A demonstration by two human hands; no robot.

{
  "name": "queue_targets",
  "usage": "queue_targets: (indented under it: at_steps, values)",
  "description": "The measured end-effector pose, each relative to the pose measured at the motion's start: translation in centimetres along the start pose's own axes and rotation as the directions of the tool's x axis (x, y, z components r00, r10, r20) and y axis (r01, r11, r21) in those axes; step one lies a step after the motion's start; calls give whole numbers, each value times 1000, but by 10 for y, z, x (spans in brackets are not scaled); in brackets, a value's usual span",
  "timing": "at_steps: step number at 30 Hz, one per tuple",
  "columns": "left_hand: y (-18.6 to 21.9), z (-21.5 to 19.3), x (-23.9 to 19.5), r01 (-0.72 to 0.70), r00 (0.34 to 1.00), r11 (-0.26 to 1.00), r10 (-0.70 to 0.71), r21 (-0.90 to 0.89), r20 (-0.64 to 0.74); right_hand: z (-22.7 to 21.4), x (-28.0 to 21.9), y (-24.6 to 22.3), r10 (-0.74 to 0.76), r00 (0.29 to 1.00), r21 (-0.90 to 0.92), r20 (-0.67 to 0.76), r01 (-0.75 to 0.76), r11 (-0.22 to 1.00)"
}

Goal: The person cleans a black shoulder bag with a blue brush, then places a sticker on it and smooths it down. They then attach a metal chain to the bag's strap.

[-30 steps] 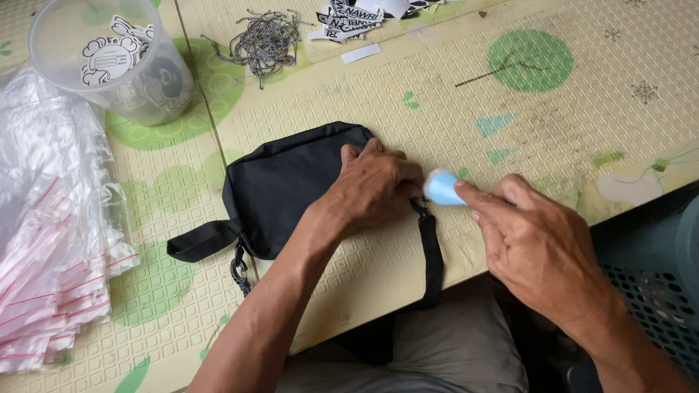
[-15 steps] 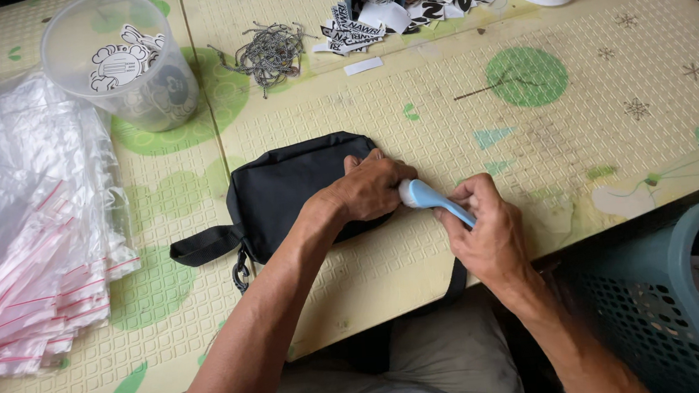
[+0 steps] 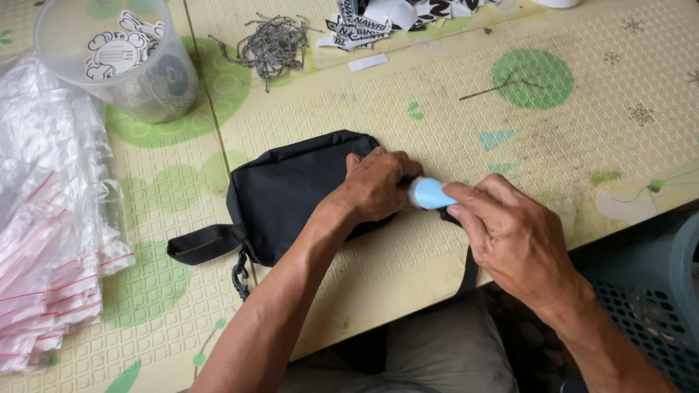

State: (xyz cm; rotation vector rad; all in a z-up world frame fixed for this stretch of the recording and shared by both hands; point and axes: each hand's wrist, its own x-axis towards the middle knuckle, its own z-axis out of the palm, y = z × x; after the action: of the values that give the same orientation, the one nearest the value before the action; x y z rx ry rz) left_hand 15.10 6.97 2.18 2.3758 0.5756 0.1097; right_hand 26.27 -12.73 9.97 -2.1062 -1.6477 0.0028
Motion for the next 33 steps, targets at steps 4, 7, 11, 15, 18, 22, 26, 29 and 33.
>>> queue_targets:
  at_steps: [4, 7, 11, 15, 18, 22, 26, 29, 33]
  values:
    - [1, -3, 2, 6, 1000, 999, -5, -40, 30, 7, 1, 7, -142, 986, -290, 82, 160, 944]
    - [-1, -3, 2, 12, 1000, 999, -11, -42, 23, 27, 0, 17, -223, 971, -413, 80, 236, 880]
    - [12, -8, -4, 31, 999, 999, -31, -27, 17, -1, 11, 0, -36, 954, -360, 298, 147, 921]
    - [12, -3, -6, 39, 999, 999, -39, 17, -6, -22, 12, -8, 85, 909, -350, 407, 69, 934]
    - [12, -1, -6, 37, 999, 999, -37, 11, -18, -32, 3, -6, 251, 828, -408, 501, -29, 912]
    - [12, 2, -3, 41, 999, 995, -41, 89, -4, -22, -1, 9, 55, 968, -358, 244, 37, 933]
    - [11, 4, -6, 20, 1000, 995, -19, 97, -10, -13, -5, 19, 30, 995, -313, 97, 2, 950]
    - [13, -1, -10, 43, 999, 999, -43, 13, -31, -6, -10, 15, 172, 944, -238, 283, -105, 966]
    - [13, -3, -14, 40, 999, 999, -40, 7, -35, -12, -5, 25, 212, 963, -299, 165, -156, 941]
